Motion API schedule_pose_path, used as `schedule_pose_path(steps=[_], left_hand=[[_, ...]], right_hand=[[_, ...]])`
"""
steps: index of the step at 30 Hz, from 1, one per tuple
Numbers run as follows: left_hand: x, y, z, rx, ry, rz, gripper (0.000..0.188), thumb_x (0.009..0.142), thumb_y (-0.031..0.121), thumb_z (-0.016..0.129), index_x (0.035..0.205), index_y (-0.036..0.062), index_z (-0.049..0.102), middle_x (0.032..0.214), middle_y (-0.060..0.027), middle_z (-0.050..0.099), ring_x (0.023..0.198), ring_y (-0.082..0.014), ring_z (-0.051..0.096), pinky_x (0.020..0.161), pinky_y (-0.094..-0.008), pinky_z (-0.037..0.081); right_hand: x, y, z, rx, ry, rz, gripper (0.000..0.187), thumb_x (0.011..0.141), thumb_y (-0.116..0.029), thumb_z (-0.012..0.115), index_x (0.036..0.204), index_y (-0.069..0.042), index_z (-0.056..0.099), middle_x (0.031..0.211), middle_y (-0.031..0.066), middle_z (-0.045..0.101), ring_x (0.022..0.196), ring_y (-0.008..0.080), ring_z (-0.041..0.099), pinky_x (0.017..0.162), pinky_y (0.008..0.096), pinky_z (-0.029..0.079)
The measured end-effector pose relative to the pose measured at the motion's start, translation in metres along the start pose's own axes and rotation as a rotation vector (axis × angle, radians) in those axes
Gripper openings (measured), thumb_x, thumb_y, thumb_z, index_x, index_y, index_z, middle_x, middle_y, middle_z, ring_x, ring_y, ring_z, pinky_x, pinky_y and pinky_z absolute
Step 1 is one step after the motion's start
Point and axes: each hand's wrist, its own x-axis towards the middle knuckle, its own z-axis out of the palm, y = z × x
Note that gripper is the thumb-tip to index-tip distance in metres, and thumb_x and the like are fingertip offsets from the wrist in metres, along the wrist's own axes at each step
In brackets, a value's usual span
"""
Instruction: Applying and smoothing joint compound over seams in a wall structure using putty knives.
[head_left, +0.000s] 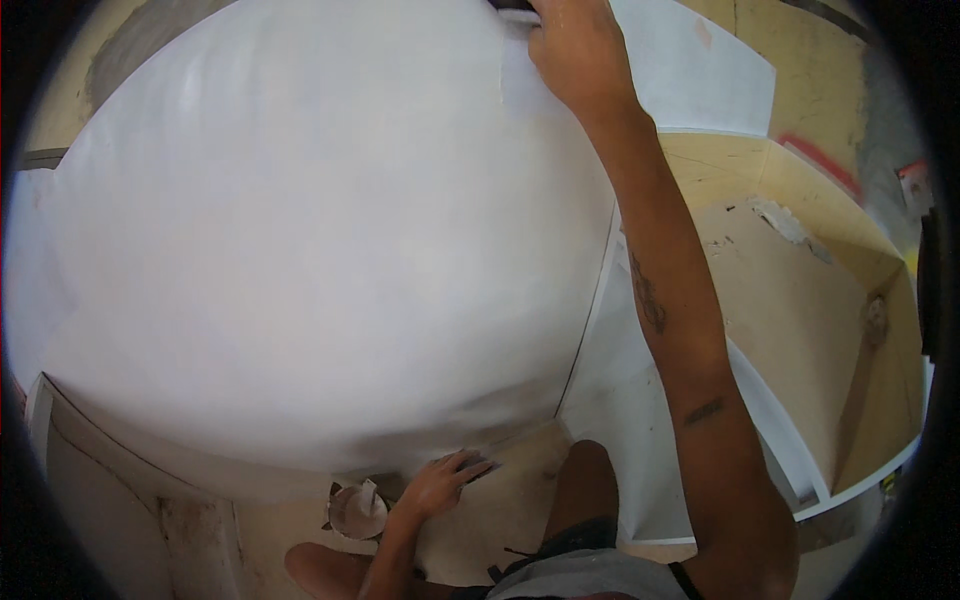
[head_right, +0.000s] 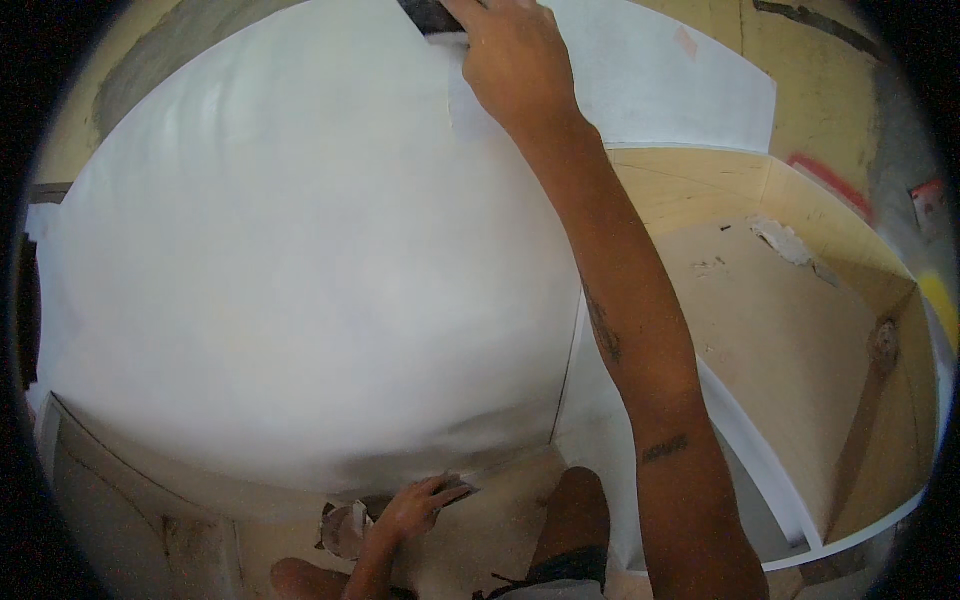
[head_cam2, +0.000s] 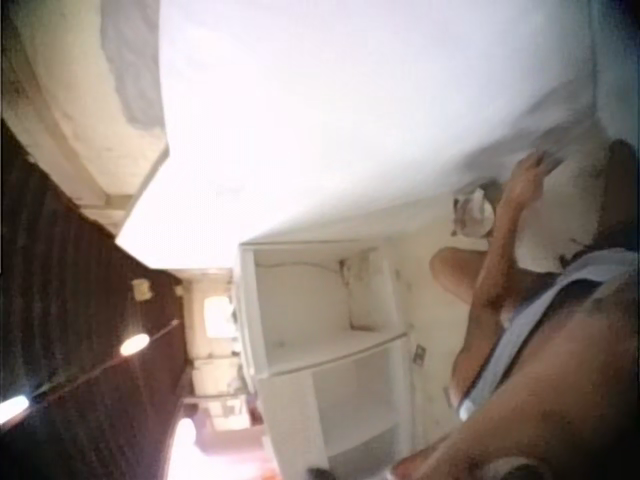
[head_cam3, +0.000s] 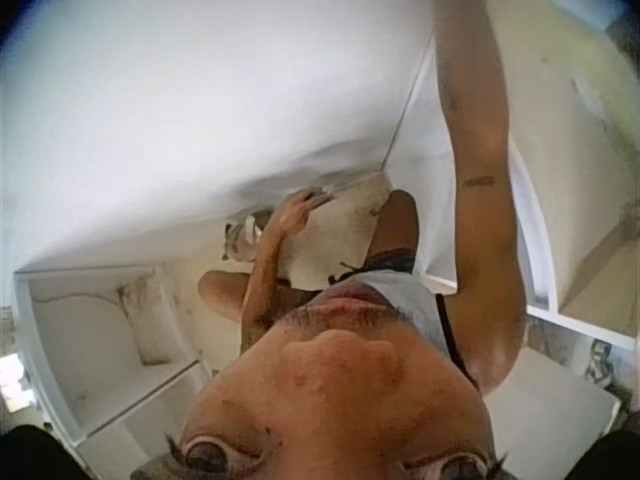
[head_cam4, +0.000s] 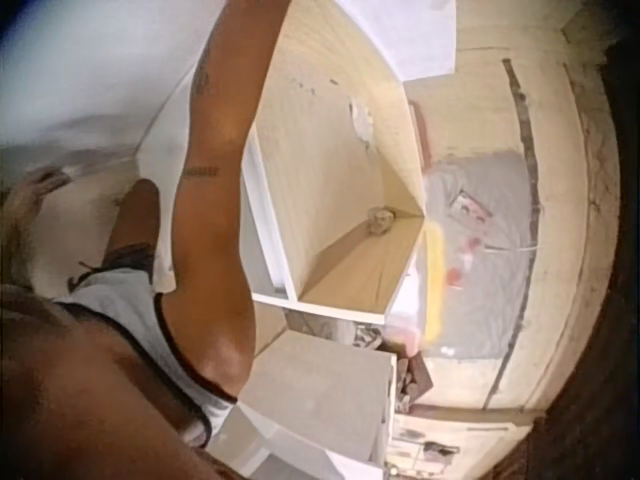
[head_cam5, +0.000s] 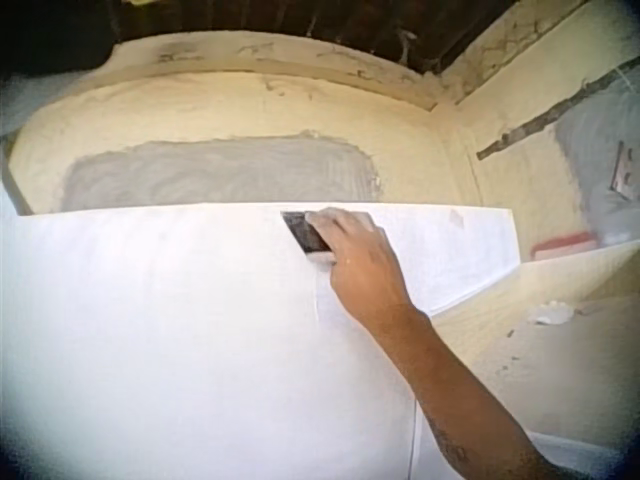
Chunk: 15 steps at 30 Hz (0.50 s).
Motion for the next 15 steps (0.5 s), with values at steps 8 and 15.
schedule_pose_path(steps=[8, 15], left_hand=[[-0.002, -0.004, 0.001, -0.021, 0.048, -0.024, 0.069, 0.076, -0.004, 0.054, 0.140, 0.0227, 0.056, 0.141, -0.0109, 0.054, 0.127, -0.0340, 0.054, 0.104, -0.0463, 0.047], [-0.001, -0.018, 0.010, 0.012, 0.038, -0.028, 0.069, 0.076, -0.004, 0.053, 0.139, 0.0238, 0.058, 0.140, -0.0108, 0.055, 0.126, -0.0343, 0.055, 0.102, -0.0454, 0.048]], right_hand=[[0.008, 0.012, -0.012, -0.014, -0.052, 0.017, 0.045, 0.082, 0.007, 0.047, 0.121, -0.003, 0.066, 0.127, 0.0164, 0.062, 0.117, 0.0375, 0.056, 0.102, 0.0437, 0.043], [-0.011, 0.002, 0.001, 0.049, 0.002, 0.020, 0.047, 0.081, 0.010, 0.047, 0.123, -0.001, 0.065, 0.126, 0.0175, 0.062, 0.117, 0.0369, 0.056, 0.102, 0.0431, 0.045]])
